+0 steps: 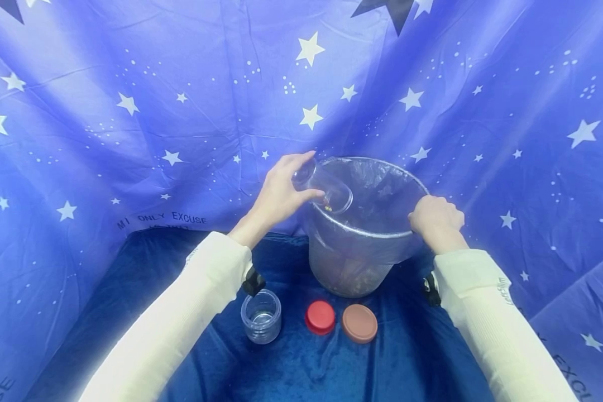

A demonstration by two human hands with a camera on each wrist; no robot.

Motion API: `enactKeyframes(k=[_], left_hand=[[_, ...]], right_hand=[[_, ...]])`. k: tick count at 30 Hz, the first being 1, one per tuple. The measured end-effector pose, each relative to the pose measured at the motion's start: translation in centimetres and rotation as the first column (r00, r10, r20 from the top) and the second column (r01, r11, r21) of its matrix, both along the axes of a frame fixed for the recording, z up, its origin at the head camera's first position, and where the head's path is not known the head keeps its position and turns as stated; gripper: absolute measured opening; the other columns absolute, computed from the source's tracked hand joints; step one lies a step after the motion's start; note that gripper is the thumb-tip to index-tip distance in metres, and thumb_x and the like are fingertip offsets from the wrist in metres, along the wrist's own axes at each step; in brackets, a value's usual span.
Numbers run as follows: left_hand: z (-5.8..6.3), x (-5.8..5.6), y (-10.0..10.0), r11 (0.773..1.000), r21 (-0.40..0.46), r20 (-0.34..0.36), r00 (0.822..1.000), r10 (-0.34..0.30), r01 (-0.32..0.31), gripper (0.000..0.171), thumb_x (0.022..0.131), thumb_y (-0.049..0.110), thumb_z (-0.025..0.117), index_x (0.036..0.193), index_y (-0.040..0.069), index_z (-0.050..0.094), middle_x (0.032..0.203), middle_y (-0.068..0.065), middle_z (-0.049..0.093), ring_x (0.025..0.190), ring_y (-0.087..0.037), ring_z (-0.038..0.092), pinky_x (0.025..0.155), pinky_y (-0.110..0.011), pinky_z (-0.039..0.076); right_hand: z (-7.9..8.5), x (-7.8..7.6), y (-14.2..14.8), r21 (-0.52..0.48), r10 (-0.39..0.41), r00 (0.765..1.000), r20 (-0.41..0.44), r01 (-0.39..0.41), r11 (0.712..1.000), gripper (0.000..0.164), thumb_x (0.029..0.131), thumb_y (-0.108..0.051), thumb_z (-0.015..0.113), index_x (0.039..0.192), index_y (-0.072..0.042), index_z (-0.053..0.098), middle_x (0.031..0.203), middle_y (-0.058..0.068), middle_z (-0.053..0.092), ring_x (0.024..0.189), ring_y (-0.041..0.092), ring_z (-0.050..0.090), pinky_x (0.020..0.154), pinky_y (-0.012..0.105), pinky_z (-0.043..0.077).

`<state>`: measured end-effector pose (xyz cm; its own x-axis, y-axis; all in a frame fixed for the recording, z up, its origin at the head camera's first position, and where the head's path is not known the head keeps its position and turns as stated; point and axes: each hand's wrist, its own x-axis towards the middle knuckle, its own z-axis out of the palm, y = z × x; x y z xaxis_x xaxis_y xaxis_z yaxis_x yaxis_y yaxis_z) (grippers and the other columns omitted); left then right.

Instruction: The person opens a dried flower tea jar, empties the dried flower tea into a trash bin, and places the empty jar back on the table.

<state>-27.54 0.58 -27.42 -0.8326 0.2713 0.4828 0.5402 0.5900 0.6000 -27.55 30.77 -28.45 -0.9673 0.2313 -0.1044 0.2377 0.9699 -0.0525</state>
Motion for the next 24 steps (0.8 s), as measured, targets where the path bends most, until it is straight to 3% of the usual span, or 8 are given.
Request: enactKeyframes(k=[6, 13, 24], left_hand=[[0.24, 0.15, 0.22, 0.992, -0.089, -0.037, 0.995, -0.091, 0.087, 0.075, 0.083, 0.021, 0.079, 0.149, 0.017, 0.044, 0.153, -0.009, 0.044, 0.143, -0.024, 0.041, 0.118, -0.038, 0.034], [0.10, 0.21, 0.48, 0.980, -0.128, -0.044, 0.986, -0.158, 0.152, 0.073, 0.083, 0.013, 0.078, 0.149, 0.016, 0.045, 0.157, -0.006, 0.040, 0.149, -0.021, 0.033, 0.122, -0.038, 0.027], [-0.08, 0.23, 0.17, 0.982, -0.122, -0.068, 0.986, -0.150, 0.141, 0.072, 0.083, 0.013, 0.079, 0.146, 0.013, 0.046, 0.153, -0.007, 0.043, 0.147, -0.020, 0.035, 0.122, -0.033, 0.026]], right_hand=[[-0.08, -0.16, 0.07, 0.002, -0.001, 1.000, 0.008, 0.001, 1.000, 0.053, 0.096, -0.032, 0.049, 0.119, 0.016, 0.056, 0.122, 0.043, 0.050, 0.108, 0.061, 0.052, 0.075, 0.061, 0.049], [-0.12, -0.11, -0.07, 0.001, -0.006, 1.000, 0.015, 0.006, 1.000, 0.055, 0.096, -0.032, 0.049, 0.120, 0.017, 0.054, 0.123, 0.043, 0.049, 0.109, 0.060, 0.052, 0.076, 0.061, 0.048], [0.06, 0.01, -0.07, -0.002, -0.005, 1.000, 0.013, 0.005, 1.000, 0.054, 0.096, -0.031, 0.048, 0.119, 0.017, 0.055, 0.122, 0.043, 0.049, 0.108, 0.060, 0.052, 0.075, 0.060, 0.049]])
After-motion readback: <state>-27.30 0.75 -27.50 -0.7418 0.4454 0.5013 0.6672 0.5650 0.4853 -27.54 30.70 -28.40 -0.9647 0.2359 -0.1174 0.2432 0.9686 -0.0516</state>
